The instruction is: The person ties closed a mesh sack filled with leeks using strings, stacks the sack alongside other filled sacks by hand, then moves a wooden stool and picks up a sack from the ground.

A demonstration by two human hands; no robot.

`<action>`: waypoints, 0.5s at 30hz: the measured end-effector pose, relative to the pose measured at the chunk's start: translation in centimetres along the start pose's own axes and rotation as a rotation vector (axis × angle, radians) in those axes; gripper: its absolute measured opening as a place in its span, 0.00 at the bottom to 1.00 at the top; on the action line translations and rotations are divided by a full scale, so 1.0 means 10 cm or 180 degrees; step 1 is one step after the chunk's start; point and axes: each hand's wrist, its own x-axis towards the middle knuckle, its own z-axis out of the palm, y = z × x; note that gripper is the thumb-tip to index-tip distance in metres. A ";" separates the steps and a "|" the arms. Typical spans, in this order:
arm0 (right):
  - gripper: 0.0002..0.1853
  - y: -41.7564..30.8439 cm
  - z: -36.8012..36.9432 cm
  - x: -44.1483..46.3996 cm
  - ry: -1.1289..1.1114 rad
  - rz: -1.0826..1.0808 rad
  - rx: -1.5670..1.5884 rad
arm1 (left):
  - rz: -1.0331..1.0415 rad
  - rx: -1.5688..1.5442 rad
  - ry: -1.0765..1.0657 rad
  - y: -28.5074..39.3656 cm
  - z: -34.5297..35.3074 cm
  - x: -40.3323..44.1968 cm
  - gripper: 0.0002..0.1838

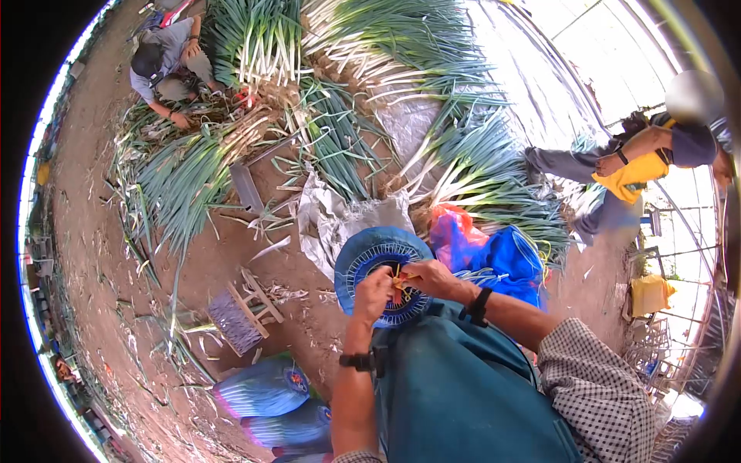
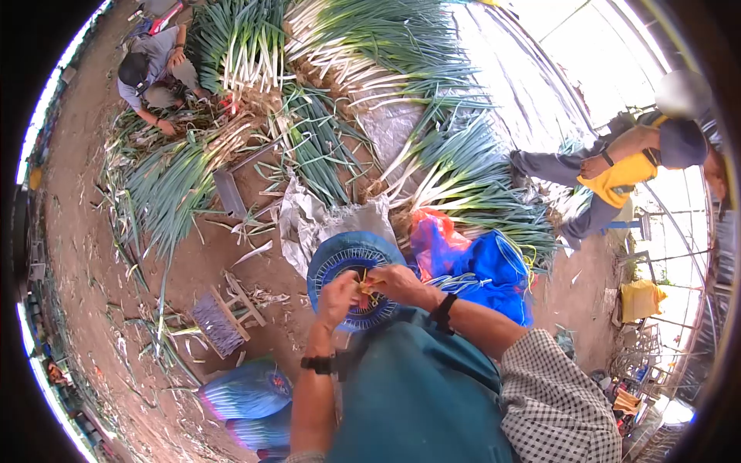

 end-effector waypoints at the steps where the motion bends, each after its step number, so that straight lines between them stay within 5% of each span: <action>1: 0.11 0.03 0.04 -0.08 0.0149 -0.0028 0.0047 | 0.0261 0.0240 0.0748 -0.03 -0.05 -0.04 0.19; 2: 0.11 0.03 0.09 -0.17 0.0292 -0.0034 0.0101 | 0.0504 0.0480 0.1481 -0.05 -0.09 -0.09 0.23; 5: 0.11 -0.05 0.17 -0.33 0.0389 -0.0115 -0.0053 | -0.0513 0.1837 0.1843 -0.09 -0.24 -0.06 0.45; 9: 0.12 -0.10 0.07 -0.29 0.0317 -0.0102 -0.0016 | -0.1412 0.1654 0.1073 0.20 -0.04 0.00 0.66; 15: 0.08 -0.20 -0.09 0.07 -0.0045 -0.0175 -0.0789 | -0.1156 0.1546 0.0970 -0.09 0.14 0.00 0.64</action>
